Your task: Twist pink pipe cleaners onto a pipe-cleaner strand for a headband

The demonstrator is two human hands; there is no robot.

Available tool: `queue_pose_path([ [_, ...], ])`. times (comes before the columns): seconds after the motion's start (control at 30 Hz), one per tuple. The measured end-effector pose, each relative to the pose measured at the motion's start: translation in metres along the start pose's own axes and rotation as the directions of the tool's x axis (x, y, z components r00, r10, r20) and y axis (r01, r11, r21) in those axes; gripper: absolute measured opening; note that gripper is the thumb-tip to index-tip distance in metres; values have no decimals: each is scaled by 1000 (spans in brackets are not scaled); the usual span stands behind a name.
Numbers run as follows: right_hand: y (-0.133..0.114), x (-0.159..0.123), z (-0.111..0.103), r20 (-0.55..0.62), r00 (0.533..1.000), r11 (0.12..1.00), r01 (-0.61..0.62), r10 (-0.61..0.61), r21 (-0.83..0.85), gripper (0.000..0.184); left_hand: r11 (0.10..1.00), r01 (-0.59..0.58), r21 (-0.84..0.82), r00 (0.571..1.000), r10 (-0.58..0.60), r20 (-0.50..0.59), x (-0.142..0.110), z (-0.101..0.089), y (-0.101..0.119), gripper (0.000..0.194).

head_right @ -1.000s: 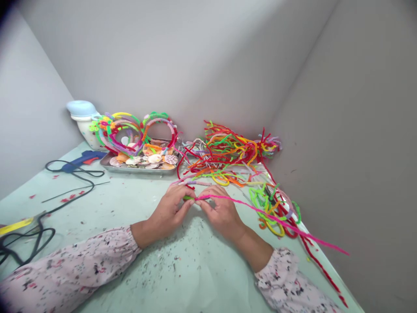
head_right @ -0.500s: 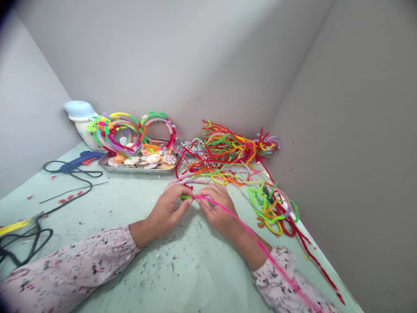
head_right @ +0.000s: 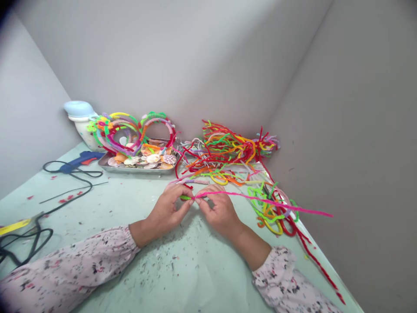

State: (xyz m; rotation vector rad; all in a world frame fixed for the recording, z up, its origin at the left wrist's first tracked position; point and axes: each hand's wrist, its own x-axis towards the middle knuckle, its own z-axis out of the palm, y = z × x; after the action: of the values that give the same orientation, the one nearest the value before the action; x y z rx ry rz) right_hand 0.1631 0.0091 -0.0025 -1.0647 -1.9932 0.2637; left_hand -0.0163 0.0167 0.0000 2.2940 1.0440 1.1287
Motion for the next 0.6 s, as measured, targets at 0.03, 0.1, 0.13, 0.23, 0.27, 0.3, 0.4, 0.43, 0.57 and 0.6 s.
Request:
queue_pose_path([
  [0.03, 0, 0, 0, -2, 1000, 1000, -1, 1, -1, 12, 1000, -1, 2, 1000, 1, 1, 0, 0, 0, 8],
  [0.1, 0, 0, 0, -2, 1000, 1000, -6, 6, -8, 12, 1000, -3, 5, 1000, 3, 0, 0, 0, 0, 7],
  [0.13, 0, 0, 0, -1, 1000, 1000, -8, 8, -10, 12, 1000, -3, 7, 1000, 3, -2, 0, 0, 0, 7],
  [0.23, 0, 0, 0, 2, 1000, 1000, -1, 1, -3, 12, 1000, -3, 10, 1000, 3, -8, 0, 1, 0, 7],
  [0.27, 0, 0, 0, 0, 1000, 1000, 6, -6, 2, 12, 1000, -5, 11, 1000, 5, -9, 0, 1, 0, 7],
  [0.3, -1, 0, 0, -3, 1000, 1000, 12, -12, 8, 11, 1000, -5, 11, 1000, 5, -9, 0, 1, 0, 7],
  [0.4, -1, 0, 0, -2, 1000, 1000, 24, -24, 15, 11, 1000, -7, 14, 1000, 7, -5, 0, 1, 0, 7],
  [0.43, -1, 0, 0, 2, 1000, 1000, 24, -24, 15, 11, 1000, -8, 15, 1000, 8, -4, 0, 1, 0, 7],
  [0.57, -1, -1, 0, 21, 1000, 1000, 2, -3, 17, 9, 1000, -19, 23, 1000, 19, -5, 1, 1, 0, 5],
  [0.6, -1, -1, 0, 28, 1000, 1000, -5, 5, 22, 9, 999, -21, 27, 1000, 21, -3, 1, 1, 0, 5],
])
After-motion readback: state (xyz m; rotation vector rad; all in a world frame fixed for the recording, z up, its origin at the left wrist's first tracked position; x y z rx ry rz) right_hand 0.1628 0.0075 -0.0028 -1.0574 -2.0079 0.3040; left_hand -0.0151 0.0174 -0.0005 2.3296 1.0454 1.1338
